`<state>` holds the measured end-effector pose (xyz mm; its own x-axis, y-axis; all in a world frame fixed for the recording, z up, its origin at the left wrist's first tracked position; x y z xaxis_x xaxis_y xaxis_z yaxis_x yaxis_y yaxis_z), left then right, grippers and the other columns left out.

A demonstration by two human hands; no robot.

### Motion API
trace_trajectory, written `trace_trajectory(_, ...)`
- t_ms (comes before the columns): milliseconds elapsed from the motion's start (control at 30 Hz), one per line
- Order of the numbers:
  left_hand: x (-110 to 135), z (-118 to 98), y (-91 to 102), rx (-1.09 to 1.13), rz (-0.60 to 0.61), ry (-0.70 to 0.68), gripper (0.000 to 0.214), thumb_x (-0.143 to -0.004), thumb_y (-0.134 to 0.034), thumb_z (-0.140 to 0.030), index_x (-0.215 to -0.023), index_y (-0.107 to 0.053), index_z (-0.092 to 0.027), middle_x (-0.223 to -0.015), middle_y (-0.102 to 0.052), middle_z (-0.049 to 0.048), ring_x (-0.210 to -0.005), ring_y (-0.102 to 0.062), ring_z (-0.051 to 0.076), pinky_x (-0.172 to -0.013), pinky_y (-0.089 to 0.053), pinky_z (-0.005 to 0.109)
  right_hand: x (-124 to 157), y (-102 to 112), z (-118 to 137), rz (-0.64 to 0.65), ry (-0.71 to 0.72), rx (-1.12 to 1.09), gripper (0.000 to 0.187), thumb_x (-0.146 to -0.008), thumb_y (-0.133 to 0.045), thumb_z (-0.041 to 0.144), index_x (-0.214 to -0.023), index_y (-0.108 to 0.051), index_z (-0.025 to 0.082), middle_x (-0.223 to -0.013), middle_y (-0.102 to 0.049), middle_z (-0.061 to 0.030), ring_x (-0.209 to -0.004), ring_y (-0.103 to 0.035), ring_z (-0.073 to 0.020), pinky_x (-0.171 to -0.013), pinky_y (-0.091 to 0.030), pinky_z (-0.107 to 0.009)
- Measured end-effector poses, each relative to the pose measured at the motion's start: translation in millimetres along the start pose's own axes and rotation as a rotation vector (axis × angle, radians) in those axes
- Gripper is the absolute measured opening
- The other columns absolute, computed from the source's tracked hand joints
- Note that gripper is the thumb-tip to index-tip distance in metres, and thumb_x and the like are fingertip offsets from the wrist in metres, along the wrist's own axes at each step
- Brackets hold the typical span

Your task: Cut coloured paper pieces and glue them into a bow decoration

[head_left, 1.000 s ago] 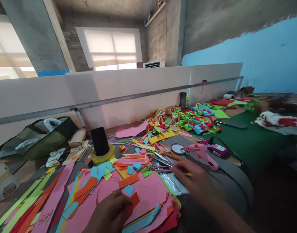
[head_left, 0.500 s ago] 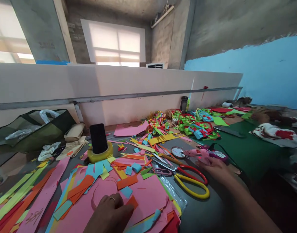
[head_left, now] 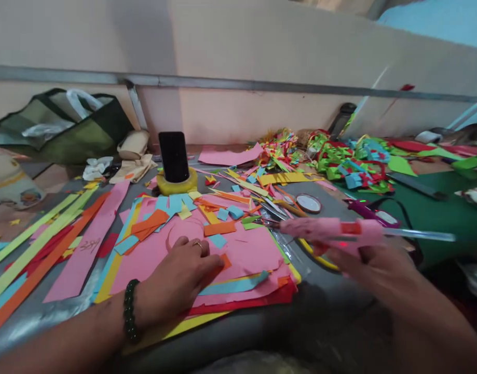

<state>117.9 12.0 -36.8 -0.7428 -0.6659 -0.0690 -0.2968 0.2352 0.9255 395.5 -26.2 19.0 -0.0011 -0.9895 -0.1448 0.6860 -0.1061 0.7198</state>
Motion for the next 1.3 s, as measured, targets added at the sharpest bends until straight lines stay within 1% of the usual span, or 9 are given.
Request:
trace_trajectory(67, -0.4, 2.4, 1.2, -0.011, -0.004, -0.012, 0.029, -0.094, -0.035, -0.026, -0.094, -0.064, -0.026, -0.083, -0.056, 0.0037, -0.077, -0.048, 0.017, -0.073, -0.030, 0.034, 2.4, -23.1, 13.0, 0.257, 0.052, -0.067, 0.038, -0.085, -0.048, 0.051, -0.101, -0.069, 0.025, -0.093, -0.070, -0.0078, -0.082, -0.063, -0.0252, -0.074, -0.052, -0.036)
trace_trajectory(100, -0.6, 3.5, 1.7, -0.011, -0.005, -0.018, 0.029, -0.094, -0.036, -0.026, -0.093, -0.065, -0.026, -0.083, -0.056, 0.0038, -0.076, -0.048, 0.017, -0.072, -0.030, 0.034, 3.9, -31.3, 15.5, 0.325, 0.049, -0.070, 0.034, -0.086, -0.048, 0.049, -0.100, -0.069, 0.025, -0.090, -0.069, -0.0062, -0.078, -0.063, -0.0236, -0.071, -0.052, -0.035)
trace_trajectory(200, -1.4, 6.9, 2.2, 0.003, 0.000, -0.019, 0.029, -0.094, -0.037, -0.026, -0.093, -0.066, -0.026, -0.084, -0.057, 0.0034, -0.076, -0.049, 0.017, -0.072, -0.030, 0.034, 6.1, -46.4, 15.2, 0.377, 0.029, 0.050, 0.030, -0.086, -0.049, 0.047, -0.082, -0.068, 0.024, -0.070, -0.065, -0.0021, -0.062, -0.058, -0.0188, -0.055, -0.048, -0.028)
trace_trajectory(433, -0.9, 9.6, 3.7, 0.037, 0.008, -0.008, 0.025, -0.092, -0.041, -0.023, -0.088, -0.066, -0.025, -0.081, -0.056, 0.0019, -0.076, -0.049, 0.016, -0.070, -0.028, 0.033, -3.6, -64.3, 17.5, 0.389, 0.091, 0.200, 0.041, -0.088, -0.044, 0.051, -0.065, -0.057, 0.021, -0.059, -0.055, 0.0006, -0.052, -0.047, -0.0127, -0.046, -0.038, -0.023)
trace_trajectory(567, -0.9, 9.8, 3.9, 0.032, 0.025, -0.011, 0.025, -0.092, -0.041, -0.023, -0.087, -0.066, -0.025, -0.079, -0.055, 0.0013, -0.075, -0.049, 0.015, -0.069, -0.027, 0.033, -4.4, -63.5, 14.1, 0.327, 0.110, 0.309, 0.048, -0.087, -0.042, 0.056, -0.056, -0.051, 0.020, -0.051, -0.048, 0.0006, -0.045, -0.040, -0.0113, -0.041, -0.031, -0.023)
trace_trajectory(633, -1.4, 10.3, 3.9, 0.031, 0.028, -0.007, 0.025, -0.093, -0.041, -0.024, -0.088, -0.066, -0.026, -0.080, -0.055, 0.0014, -0.076, -0.049, 0.015, -0.069, -0.027, 0.032, -2.1, -61.4, 11.1, 0.347, 0.109, 0.347, 0.048, -0.087, -0.043, 0.056, -0.054, -0.049, 0.020, -0.049, -0.046, 0.0012, -0.044, -0.038, -0.0108, -0.041, -0.030, -0.024)
trace_trajectory(900, -0.7, 7.1, 5.8, 0.039, 0.034, -0.016, 0.029, -0.094, -0.037, -0.023, -0.089, -0.066, -0.024, -0.080, -0.055, 0.0030, -0.077, -0.049, 0.016, -0.070, -0.028, 0.033, -5.2, -61.1, 21.7, 0.382, 0.158, 0.305, 0.045, -0.089, -0.041, 0.051, -0.058, -0.048, 0.019, -0.053, -0.045, 0.0027, -0.046, -0.037, -0.0092, -0.043, -0.030, -0.022)
trace_trajectory(1167, -2.0, 7.1, 5.3, 0.049, 0.032, 0.005, 0.030, -0.094, -0.037, -0.024, -0.093, -0.067, -0.026, -0.082, -0.056, 0.0034, -0.077, -0.050, 0.017, -0.072, -0.030, 0.033, 6.1, -55.6, 9.2, 0.403, 0.029, 0.381, 0.049, -0.085, -0.041, 0.061, -0.059, -0.049, 0.020, -0.055, -0.051, -0.0002, -0.048, -0.043, -0.0126, -0.044, -0.033, -0.025)
trace_trajectory(1300, -1.2, 7.3, 3.8, 0.058, 0.026, 0.016, 0.028, -0.093, -0.039, -0.024, -0.094, -0.066, -0.025, -0.085, -0.059, 0.0038, -0.080, -0.051, 0.019, -0.073, -0.031, 0.034, 4.9, -55.5, 12.7, 0.378, 0.057, 0.314, 0.044, -0.086, -0.044, 0.057, -0.065, -0.054, 0.020, -0.060, -0.054, -0.0007, -0.053, -0.048, -0.0137, -0.047, -0.037, -0.025)
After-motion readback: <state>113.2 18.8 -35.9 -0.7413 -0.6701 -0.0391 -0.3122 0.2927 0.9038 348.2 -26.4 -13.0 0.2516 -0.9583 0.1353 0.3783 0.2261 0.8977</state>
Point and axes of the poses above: each hand's wrist, its own x-axis away from the middle knuckle, its own y-axis out of the back of the hand, z = x × y, the point moved 3 cm from there along -x, towards the middle knuckle
